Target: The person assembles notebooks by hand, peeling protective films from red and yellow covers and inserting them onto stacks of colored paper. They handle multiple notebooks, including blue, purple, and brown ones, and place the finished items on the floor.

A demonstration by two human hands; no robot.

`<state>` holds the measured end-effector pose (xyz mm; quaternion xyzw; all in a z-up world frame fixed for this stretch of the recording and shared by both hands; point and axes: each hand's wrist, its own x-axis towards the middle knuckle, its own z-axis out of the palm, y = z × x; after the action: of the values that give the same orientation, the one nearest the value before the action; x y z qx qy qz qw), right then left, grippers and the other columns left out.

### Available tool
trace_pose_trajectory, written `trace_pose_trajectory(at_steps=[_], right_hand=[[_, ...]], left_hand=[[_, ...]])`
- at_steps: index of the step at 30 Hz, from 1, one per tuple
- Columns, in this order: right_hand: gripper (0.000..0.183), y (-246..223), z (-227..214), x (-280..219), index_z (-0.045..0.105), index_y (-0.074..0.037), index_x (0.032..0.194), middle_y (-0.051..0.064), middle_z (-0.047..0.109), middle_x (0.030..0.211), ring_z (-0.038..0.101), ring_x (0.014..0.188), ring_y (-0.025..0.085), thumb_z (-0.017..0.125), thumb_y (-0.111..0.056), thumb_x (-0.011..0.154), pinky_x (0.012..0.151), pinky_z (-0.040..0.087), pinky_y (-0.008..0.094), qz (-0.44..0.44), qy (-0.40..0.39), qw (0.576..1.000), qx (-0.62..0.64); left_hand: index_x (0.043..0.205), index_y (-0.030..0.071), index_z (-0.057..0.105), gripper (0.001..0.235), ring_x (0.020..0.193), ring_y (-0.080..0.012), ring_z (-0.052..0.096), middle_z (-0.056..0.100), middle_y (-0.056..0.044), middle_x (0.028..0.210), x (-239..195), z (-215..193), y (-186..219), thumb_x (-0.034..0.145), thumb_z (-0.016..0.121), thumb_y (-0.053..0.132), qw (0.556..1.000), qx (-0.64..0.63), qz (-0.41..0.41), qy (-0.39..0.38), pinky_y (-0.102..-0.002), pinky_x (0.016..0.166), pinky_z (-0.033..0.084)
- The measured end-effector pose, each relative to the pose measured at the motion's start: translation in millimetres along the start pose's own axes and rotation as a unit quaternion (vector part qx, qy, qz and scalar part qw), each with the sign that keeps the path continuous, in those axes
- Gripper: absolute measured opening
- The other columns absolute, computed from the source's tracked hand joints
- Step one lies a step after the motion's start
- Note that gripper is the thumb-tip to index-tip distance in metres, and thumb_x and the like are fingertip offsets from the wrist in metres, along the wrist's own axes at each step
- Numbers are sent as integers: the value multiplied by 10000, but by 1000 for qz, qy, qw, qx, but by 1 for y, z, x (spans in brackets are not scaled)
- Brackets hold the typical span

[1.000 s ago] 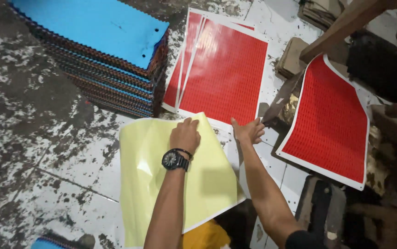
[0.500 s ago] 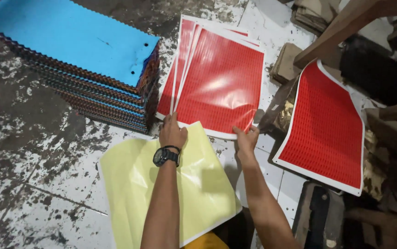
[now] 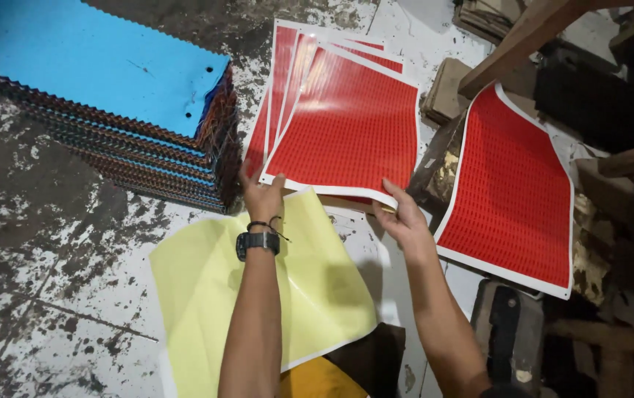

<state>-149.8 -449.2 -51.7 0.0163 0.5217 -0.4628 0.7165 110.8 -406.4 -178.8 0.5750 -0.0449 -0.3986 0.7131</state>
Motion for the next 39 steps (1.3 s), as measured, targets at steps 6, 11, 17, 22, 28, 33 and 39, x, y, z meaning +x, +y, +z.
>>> trace_pose_trajectory(at_steps=[6,11,17,22,28,33,39], right_hand=[[370,-23,-15,-37,696,-56,1017,125,734,936,754,840,275,895,-239,764,761,659,392,-19,-13,997,-68],[278,-31,-44,-17,709,-29,1000,144,756,958,768,845,251,877,-115,797,796,654,367,-34,-15,996,-85],[251,-30,-97,-25,696,-23,1086,168,752,1070,772,934,282,767,-127,869,852,645,406,6,-76,983,-164],[346,-5,-128,-61,670,-39,1218,185,729,1136,754,987,319,658,-280,970,873,621,460,68,-115,966,-222],[444,35,-194,-78,651,0,1226,220,715,1103,735,922,391,655,-341,941,818,604,579,199,-140,902,-357],[188,90,-117,-212,683,-52,788,29,609,513,665,452,121,767,-153,922,442,474,169,132,-221,844,-471],[421,154,-111,-262,637,11,1253,172,718,1101,707,1012,303,781,-115,878,932,579,573,30,-157,858,-487]], left_hand=[[1357,96,593,530,929,-297,717,682,-226,1134,-53,24,81,847,711,12,996,-29,-62,-58,-437,745,685],[1393,83,550,464,843,-325,731,639,-183,1046,-74,43,117,940,643,114,990,-2,-53,-128,-434,701,684],[1215,25,678,302,578,-186,712,644,-98,725,-125,16,140,978,618,202,963,176,78,-191,-270,493,590],[1196,48,719,285,1023,-283,721,745,-220,1064,-216,-72,170,958,660,192,942,250,95,-203,-417,763,590],[1231,52,706,296,650,-195,703,711,-111,1020,-311,-206,183,957,639,142,970,202,-79,-111,-372,595,673],[1222,41,701,341,552,-123,505,565,-54,685,-334,-304,163,923,762,193,950,274,81,124,-235,459,401],[1605,159,47,901,887,-343,710,606,-292,1190,-385,-280,150,958,673,185,990,-94,36,97,-487,646,670]])
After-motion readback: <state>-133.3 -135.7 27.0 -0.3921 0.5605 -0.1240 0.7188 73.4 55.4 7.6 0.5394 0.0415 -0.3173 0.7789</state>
